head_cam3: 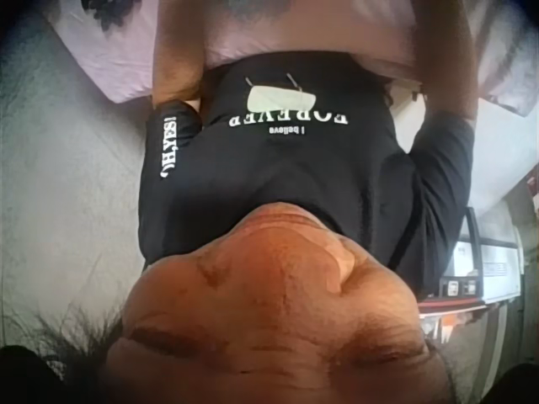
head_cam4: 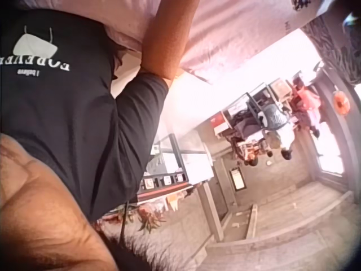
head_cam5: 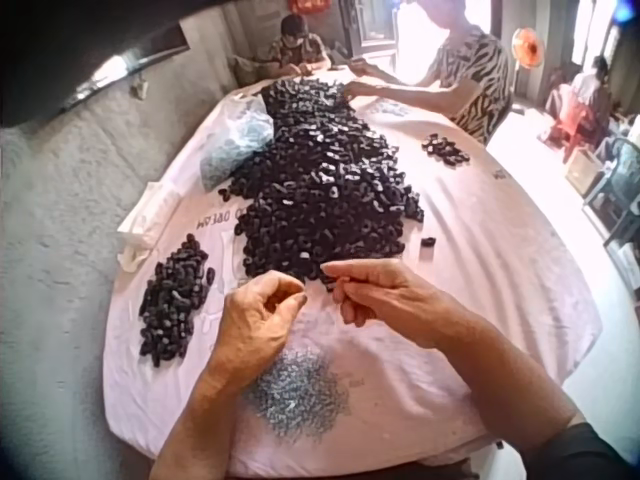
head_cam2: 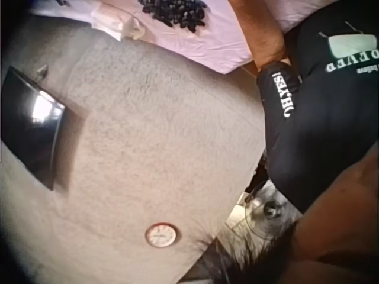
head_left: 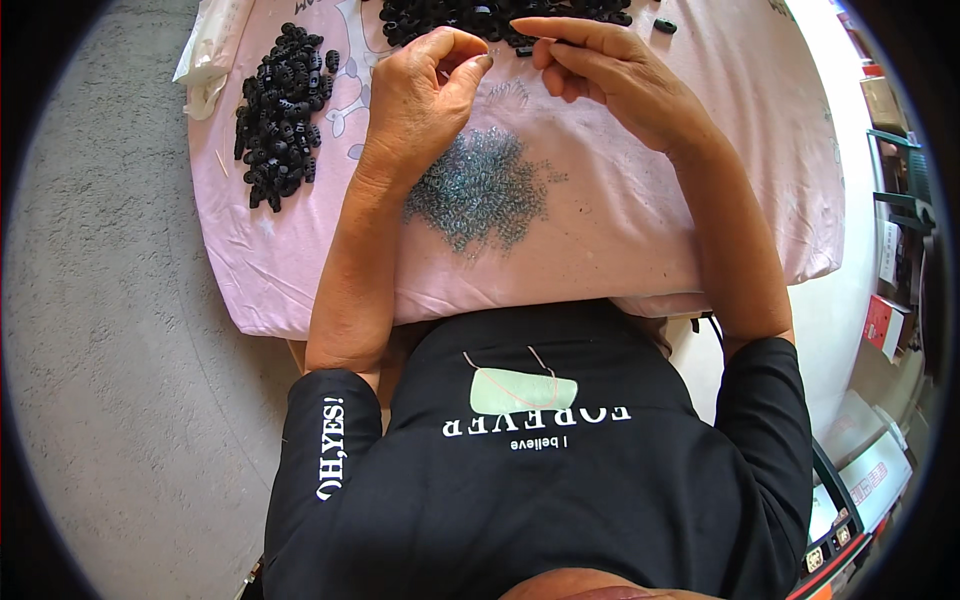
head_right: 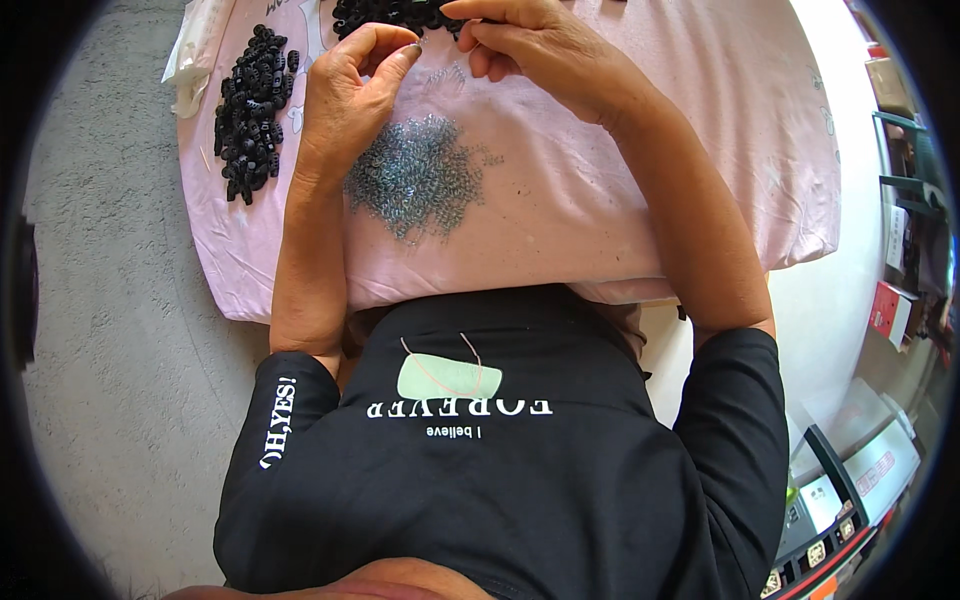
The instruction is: Assembling small silver beads onto black plastic components at a workbench.
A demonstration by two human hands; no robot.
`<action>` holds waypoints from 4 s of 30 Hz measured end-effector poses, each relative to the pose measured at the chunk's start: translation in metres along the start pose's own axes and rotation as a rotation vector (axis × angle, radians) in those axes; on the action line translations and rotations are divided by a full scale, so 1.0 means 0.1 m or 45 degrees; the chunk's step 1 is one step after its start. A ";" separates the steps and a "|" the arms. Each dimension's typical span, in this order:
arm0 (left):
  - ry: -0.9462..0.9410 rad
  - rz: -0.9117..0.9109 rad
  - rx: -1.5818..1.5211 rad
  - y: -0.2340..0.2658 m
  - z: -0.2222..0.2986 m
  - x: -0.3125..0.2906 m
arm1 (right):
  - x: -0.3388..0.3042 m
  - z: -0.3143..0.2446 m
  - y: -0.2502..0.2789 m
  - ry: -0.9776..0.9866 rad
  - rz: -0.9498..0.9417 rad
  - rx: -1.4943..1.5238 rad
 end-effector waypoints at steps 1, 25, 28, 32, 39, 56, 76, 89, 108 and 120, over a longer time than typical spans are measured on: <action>0.001 0.002 0.000 -0.01 0.00 0.00 | 0.00 0.02 -0.03 -0.015 -0.014 0.134; -0.119 0.004 -0.194 -0.01 0.10 -0.02 | 0.05 0.14 -0.01 -0.060 0.002 0.135; -0.111 0.006 -0.180 -0.02 0.09 -0.02 | 0.06 0.16 0.00 -0.087 0.026 0.144; -0.101 0.020 -0.234 -0.03 0.08 -0.01 | 0.09 0.27 0.05 -0.118 -0.016 0.196; -0.100 0.039 -0.231 -0.05 0.05 -0.02 | 0.08 0.24 0.01 -0.108 0.021 0.211; -0.022 -0.143 -0.327 -0.06 0.07 -0.04 | 0.07 0.23 -0.01 -0.108 0.005 0.146; -0.268 0.076 -0.018 -0.05 0.04 0.06 | 0.09 0.17 0.38 -0.349 0.366 0.441; -0.461 0.155 0.361 -0.34 0.13 0.18 | 0.11 0.28 0.45 -0.213 0.501 0.521; -0.429 0.043 0.451 -0.27 0.09 0.15 | 0.11 0.24 0.38 -0.252 0.406 0.475; 0.094 -0.010 -0.531 -0.17 0.23 0.15 | 0.09 0.13 0.20 -0.132 0.297 0.397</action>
Point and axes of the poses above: each hand's wrist, its own x-axis towards the middle knuckle, its own y-axis out of the back of the hand, z = x × y, the point moved 5 cm from there along x, towards the middle knuckle, and after that the axes turned 1 degree about -z, right-handed, at the moved point
